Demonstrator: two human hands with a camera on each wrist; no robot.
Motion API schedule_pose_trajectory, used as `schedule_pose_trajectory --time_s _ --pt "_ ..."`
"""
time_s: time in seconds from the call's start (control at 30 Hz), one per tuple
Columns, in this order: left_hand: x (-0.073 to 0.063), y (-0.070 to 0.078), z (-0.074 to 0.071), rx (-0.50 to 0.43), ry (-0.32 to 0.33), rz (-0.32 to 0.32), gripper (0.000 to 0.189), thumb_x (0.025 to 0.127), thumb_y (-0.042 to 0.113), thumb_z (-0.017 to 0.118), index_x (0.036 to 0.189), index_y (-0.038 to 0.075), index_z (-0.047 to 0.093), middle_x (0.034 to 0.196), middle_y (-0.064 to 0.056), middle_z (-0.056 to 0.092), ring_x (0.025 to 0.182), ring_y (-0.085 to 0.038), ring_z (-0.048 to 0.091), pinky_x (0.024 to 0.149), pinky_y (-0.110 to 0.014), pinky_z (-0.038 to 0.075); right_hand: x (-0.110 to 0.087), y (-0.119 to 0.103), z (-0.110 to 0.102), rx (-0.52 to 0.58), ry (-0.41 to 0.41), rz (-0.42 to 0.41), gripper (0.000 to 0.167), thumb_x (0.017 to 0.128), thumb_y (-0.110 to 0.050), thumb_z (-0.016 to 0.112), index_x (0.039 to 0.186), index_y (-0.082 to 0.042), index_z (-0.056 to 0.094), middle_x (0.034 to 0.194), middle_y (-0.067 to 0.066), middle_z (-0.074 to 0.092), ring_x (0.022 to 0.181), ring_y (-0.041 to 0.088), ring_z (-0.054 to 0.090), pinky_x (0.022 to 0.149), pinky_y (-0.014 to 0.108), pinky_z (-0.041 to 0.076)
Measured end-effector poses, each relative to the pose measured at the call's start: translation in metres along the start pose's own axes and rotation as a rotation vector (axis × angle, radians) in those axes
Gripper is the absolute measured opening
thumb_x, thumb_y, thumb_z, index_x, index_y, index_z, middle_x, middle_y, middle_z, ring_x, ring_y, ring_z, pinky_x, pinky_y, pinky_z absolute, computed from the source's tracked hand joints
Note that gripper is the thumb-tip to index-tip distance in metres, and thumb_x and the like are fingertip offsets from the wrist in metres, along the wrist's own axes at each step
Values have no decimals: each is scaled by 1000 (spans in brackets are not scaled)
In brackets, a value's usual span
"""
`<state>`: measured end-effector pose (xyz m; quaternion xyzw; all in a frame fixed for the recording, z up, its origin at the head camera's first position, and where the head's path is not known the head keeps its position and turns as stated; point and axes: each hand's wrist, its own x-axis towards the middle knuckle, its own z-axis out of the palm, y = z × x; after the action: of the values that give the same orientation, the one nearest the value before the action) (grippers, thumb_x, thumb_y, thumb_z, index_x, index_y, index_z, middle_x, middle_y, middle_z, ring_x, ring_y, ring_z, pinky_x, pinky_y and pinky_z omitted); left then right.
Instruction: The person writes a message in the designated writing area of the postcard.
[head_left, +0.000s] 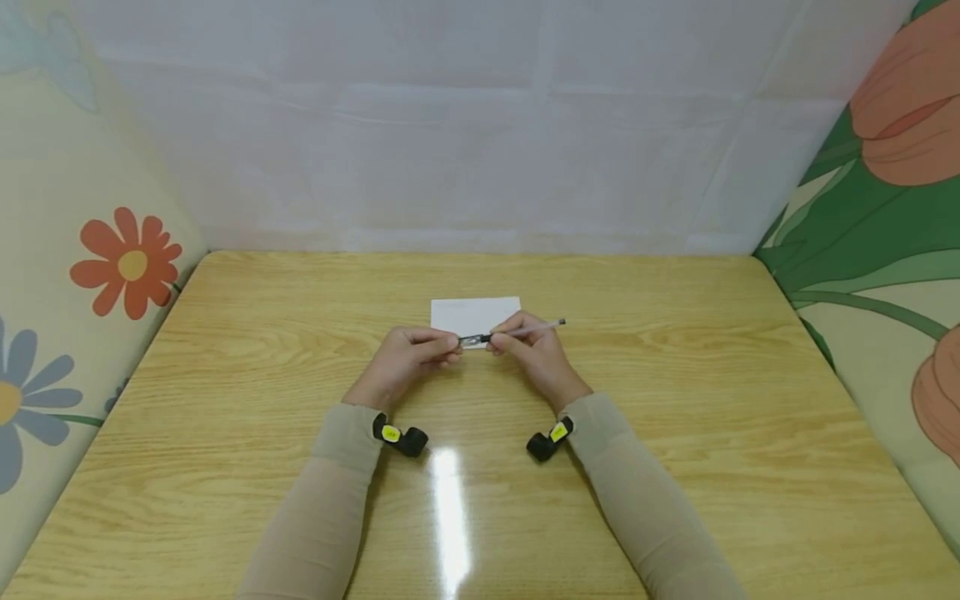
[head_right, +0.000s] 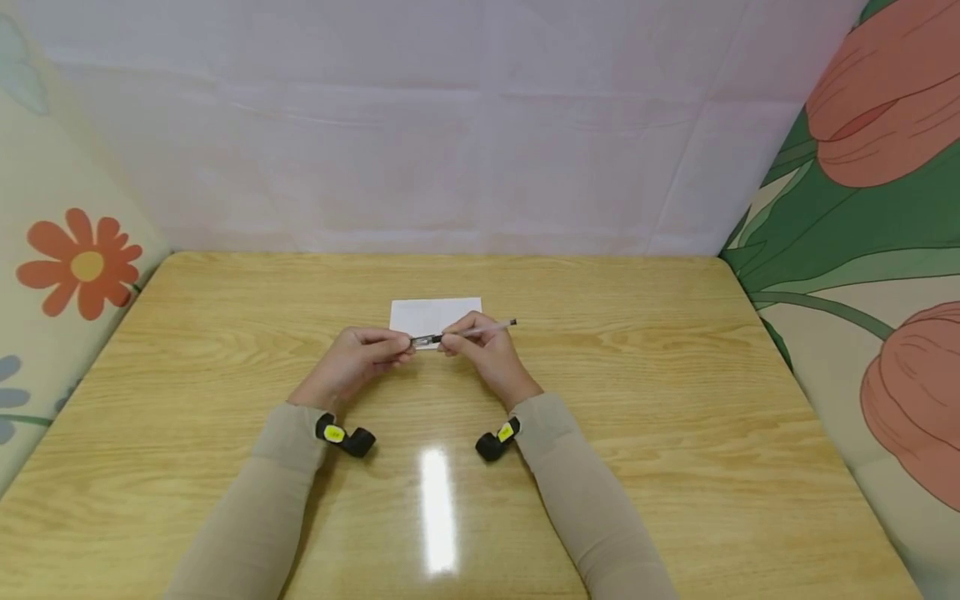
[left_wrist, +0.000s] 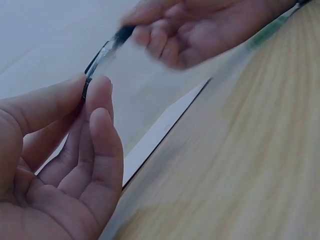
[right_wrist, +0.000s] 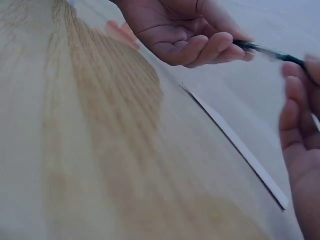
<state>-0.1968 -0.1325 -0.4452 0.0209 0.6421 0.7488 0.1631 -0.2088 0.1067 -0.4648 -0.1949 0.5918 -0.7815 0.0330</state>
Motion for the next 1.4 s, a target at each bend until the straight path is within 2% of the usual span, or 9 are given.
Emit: schedule_pose_trajectory --time_s 0.13,0.23,0.37,0.57,0.77,0.93,1.13,1.27,1.4 --pt "-6 3 -21 -104 59 9 15 98 5 67 96 10 80 89 -4 76 83 -12 73 79 -24 59 3 4 -6 138 54 -63 16 93 -9 74 94 4 65 87 4 70 81 13 68 77 23 56" --pt "-10 7 -30 -164 93 22 20 98 4 66 91 15 81 88 -3 76 81 -10 72 77 -22 59 3 4 -9 191 46 -82 16 92 -10 75 93 3 65 87 4 69 80 13 68 77 22 55" --pt "-10 9 -31 -164 93 36 23 98 2 65 90 16 81 88 -2 76 81 -10 72 78 -22 59 4 3 -9 191 29 -67 4 95 -2 69 91 -2 67 86 4 68 80 13 67 77 22 55" --pt "-9 7 -30 -161 72 50 21 99 2 65 93 14 81 93 -4 76 84 -12 73 81 -25 59 4 1 -9 198 36 -56 27 97 13 55 89 -9 68 85 3 67 79 12 66 76 21 55" --pt "-8 5 -32 -170 81 69 23 100 2 62 92 15 80 92 -3 77 85 -11 73 82 -24 59 4 3 -8 240 55 -61 5 95 2 68 91 1 64 86 5 68 78 13 66 75 20 55" --pt "-8 3 -34 -170 105 97 22 100 4 63 93 16 79 94 -3 77 87 -12 73 85 -25 58 5 3 -8 257 55 -63 15 92 -6 75 91 4 63 86 4 68 78 12 67 74 20 56" --pt "-8 2 -37 -182 152 147 13 99 9 66 103 7 78 97 -5 76 91 -13 72 87 -25 57 5 2 -7 265 65 -53 17 92 -6 75 93 6 62 85 5 68 77 12 67 73 20 55" --pt "-8 2 -38 -174 212 184 35 97 13 69 121 -12 67 100 -5 75 93 -14 72 89 -25 57 5 2 -7 264 74 -45 17 92 -5 74 94 7 62 85 6 67 76 12 66 73 20 55" --pt "-8 2 -39 -134 275 215 43 96 14 71 124 -17 62 99 -3 75 92 -14 72 89 -26 57 5 2 -7 272 85 -41 16 93 -4 73 94 8 61 85 6 67 76 12 66 72 20 55"
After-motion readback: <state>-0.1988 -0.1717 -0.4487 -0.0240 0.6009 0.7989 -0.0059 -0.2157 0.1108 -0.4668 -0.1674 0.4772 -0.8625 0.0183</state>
